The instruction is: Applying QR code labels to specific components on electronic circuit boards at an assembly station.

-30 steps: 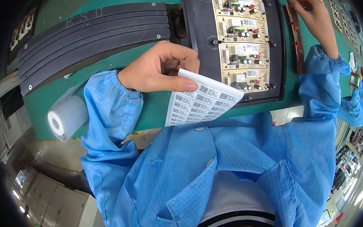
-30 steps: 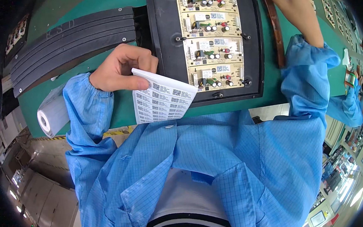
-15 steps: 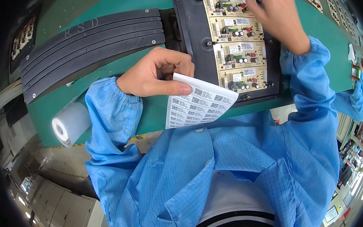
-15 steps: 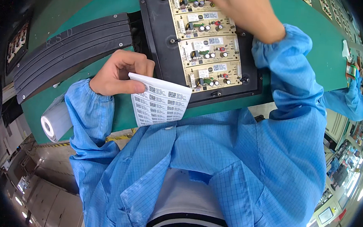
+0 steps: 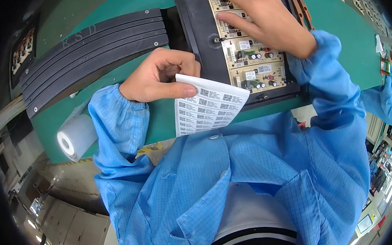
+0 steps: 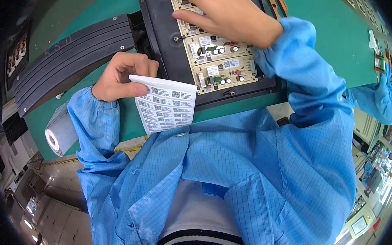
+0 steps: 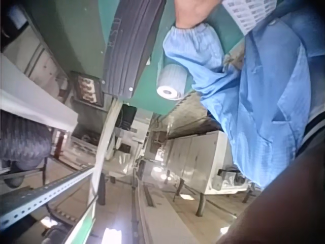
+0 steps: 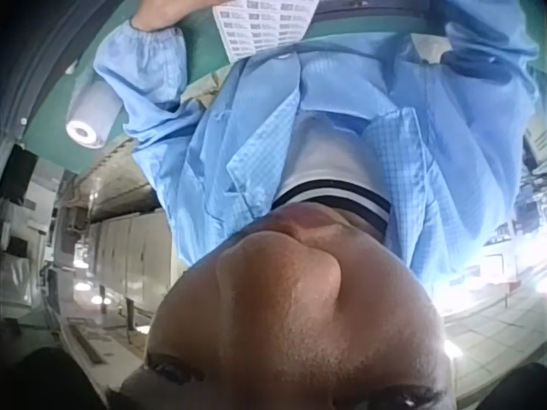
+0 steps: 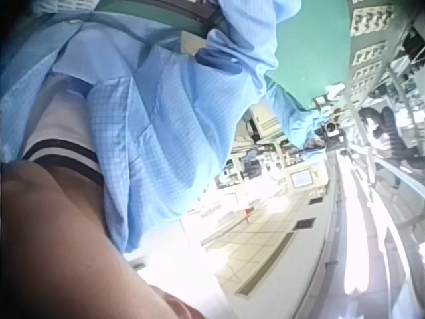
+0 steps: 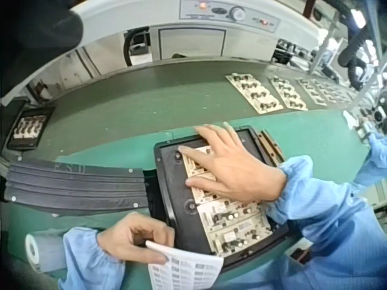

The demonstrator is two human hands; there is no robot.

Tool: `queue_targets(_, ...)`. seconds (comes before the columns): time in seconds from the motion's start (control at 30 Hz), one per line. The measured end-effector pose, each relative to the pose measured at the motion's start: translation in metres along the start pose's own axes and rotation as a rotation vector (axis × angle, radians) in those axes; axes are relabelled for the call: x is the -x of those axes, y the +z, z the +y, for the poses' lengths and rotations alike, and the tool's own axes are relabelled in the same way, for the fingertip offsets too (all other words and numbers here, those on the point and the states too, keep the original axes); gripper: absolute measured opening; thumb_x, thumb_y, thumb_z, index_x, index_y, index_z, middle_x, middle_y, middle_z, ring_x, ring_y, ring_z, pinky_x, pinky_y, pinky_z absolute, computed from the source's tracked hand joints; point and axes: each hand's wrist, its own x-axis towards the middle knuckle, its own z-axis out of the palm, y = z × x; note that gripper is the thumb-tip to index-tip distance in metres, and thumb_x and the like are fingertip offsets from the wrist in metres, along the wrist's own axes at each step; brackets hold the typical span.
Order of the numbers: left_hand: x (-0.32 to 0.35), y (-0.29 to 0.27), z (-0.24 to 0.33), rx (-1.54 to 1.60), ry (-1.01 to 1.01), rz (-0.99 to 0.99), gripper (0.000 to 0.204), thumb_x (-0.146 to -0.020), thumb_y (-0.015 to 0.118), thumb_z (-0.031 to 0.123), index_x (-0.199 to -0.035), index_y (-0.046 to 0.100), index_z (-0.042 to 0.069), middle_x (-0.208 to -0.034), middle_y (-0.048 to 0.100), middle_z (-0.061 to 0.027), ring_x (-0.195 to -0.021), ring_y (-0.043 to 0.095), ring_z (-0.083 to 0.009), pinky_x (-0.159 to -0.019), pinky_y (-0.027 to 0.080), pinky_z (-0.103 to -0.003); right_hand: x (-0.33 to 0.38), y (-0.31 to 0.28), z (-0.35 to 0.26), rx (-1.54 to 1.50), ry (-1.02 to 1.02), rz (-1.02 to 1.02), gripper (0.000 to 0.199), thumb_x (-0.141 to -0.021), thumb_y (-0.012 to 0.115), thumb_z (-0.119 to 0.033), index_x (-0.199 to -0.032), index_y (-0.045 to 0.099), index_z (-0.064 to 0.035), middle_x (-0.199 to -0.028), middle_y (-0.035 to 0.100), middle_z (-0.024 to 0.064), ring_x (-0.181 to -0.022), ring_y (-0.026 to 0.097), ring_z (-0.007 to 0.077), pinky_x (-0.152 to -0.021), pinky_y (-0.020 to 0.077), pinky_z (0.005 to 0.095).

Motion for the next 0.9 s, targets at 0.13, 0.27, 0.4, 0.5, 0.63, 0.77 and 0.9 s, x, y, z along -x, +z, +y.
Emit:
queue_targets(0.13,0.001,-0.001,0.001,0.003,-0.045,0.013,0.027,-0.085,0.073,0.007,-0.072,0.049,0.003,-0.072,0.055,-0.0044,-0.069,0.049,-0.0098,-0.06,0.037,-0.026,0.027,-0.017,-0.016,-0.108,-0.148,0.03,0.041,-0.085,0.065,-0.015,-0.124,0.06,-0.0012,-0.127,0.046,0.0266,-0.121,0.043,0.0416,-0.105,0.0333,0.051)
queue_targets(0.27,0.0,0.0,0.001,0.006,-0.04,-0.016,0.025,-0.087,0.071,0.004,-0.072,0.05,0.003,-0.073,0.055,-0.0026,-0.069,0.052,-0.0074,-0.062,0.039,-0.024,0.066,-0.005,-0.044,-0.124,0.003,-0.129,0.035,-0.089,0.062,-0.011,-0.122,0.065,0.0002,-0.148,0.038,0.0192,-0.141,0.029,0.0404,-0.114,0.0288,0.0527)
queue_targets(0.4,-0.001,0.0,-0.001,0.012,-0.038,-0.02,0.026,-0.086,0.071,0.004,-0.072,0.05,0.003,-0.074,0.055,-0.0028,-0.07,0.052,-0.0077,-0.062,0.039,-0.025,0.074,0.003,-0.052,-0.206,0.033,-0.062,0.042,-0.084,0.067,-0.012,-0.124,0.063,0.0008,-0.147,0.04,0.019,-0.139,0.035,0.0388,-0.114,0.0276,0.056)
queue_targets(0.5,-0.001,-0.002,0.001,0.022,-0.053,-0.039,0.025,-0.086,0.071,0.002,-0.072,0.05,0.002,-0.074,0.055,-0.0037,-0.071,0.052,-0.0095,-0.062,0.039,-0.026,0.071,0.008,-0.06,-0.155,-0.061,-0.115,0.053,-0.078,0.072,-0.011,-0.129,0.06,-0.0035,-0.148,0.039,0.019,-0.14,0.034,0.0377,-0.114,0.0249,0.0596)
queue_targets(0.63,0.002,-0.006,-0.001,-0.011,0.0,-0.073,0.023,-0.085,0.071,0.001,-0.073,0.051,0.002,-0.075,0.056,-0.0062,-0.072,0.053,-0.0123,-0.063,0.04,-0.027,0.07,-0.012,-0.037,-0.111,-0.062,0.012,0.062,-0.077,0.072,-0.008,-0.137,0.055,-0.0117,-0.151,0.036,0.0181,-0.142,0.032,0.037,-0.117,0.0242,0.0514)
queue_targets(0.77,0.008,-0.006,-0.004,-0.006,-0.001,-0.044,0.022,-0.083,0.072,0.001,-0.073,0.052,0.001,-0.076,0.057,-0.0075,-0.072,0.054,-0.0131,-0.063,0.041,-0.027,0.068,-0.038,-0.026,-0.201,0.199,0.076,0.045,-0.082,0.068,-0.01,-0.125,0.057,-0.0014,-0.127,0.049,0.0236,-0.123,0.045,0.0395,-0.104,0.0368,0.0453)
queue_targets(0.9,0.004,-0.009,0.002,0.037,-0.029,-0.07,0.022,-0.082,0.072,0.0,-0.073,0.052,0.001,-0.074,0.057,-0.0082,-0.071,0.053,-0.0136,-0.061,0.04,-0.027,0.089,-0.042,-0.012,-0.212,0.501,-0.008,0.05,-0.084,0.067,-0.01,-0.131,0.052,-0.003,-0.132,0.047,0.0206,-0.124,0.044,0.038,-0.106,0.0366,0.0431)
